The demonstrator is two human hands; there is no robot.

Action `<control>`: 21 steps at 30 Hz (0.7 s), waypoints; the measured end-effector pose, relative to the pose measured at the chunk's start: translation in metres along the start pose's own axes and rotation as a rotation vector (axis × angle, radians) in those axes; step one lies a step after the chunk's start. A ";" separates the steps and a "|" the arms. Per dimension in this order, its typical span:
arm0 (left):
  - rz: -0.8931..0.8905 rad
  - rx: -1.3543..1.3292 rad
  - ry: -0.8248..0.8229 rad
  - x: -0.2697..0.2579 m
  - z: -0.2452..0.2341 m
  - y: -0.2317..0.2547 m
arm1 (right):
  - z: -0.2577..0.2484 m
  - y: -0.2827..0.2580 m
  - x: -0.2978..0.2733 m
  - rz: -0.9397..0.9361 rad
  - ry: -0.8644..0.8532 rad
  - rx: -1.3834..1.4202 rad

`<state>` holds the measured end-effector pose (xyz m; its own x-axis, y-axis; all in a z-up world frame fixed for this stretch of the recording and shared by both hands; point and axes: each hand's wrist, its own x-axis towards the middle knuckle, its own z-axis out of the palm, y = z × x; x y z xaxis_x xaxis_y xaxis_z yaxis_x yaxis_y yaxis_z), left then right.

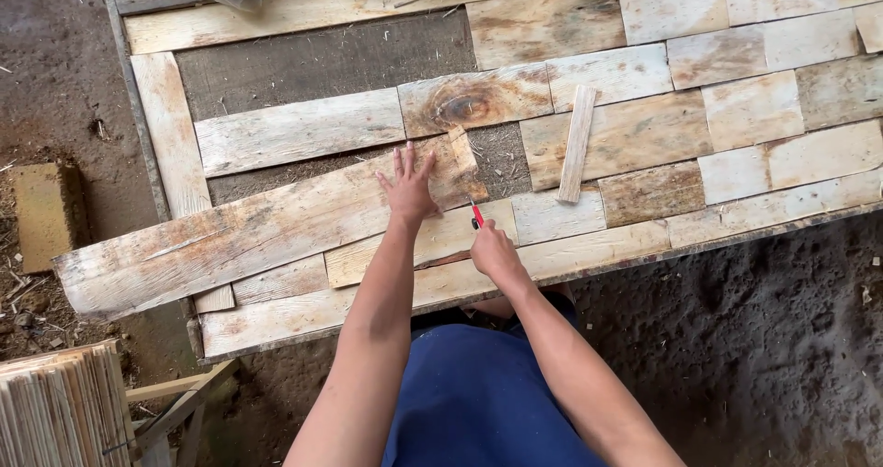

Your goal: Cutting and scoring thin wood veneer sheets using a utility knife on a workbench in a workshop.

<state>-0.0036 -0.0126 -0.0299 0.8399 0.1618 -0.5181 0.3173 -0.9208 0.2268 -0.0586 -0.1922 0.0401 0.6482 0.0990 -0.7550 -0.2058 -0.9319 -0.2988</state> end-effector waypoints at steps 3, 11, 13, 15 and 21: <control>-0.005 0.011 0.004 0.003 0.004 0.000 | 0.001 0.000 0.006 -0.016 0.024 0.009; -0.011 0.014 -0.006 0.009 0.006 0.000 | -0.025 -0.039 0.037 -0.120 0.160 0.015; -0.019 0.017 -0.016 0.010 0.008 0.001 | -0.031 -0.046 0.051 -0.142 0.176 0.017; -0.017 0.007 -0.035 0.011 0.008 -0.001 | -0.034 -0.052 0.067 -0.168 0.233 -0.036; -0.010 0.006 -0.042 0.008 0.003 0.000 | -0.041 -0.068 0.084 -0.188 0.231 -0.041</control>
<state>0.0019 -0.0128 -0.0370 0.8174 0.1558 -0.5546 0.3225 -0.9215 0.2164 0.0403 -0.1351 0.0209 0.8229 0.1931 -0.5344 -0.0400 -0.9184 -0.3936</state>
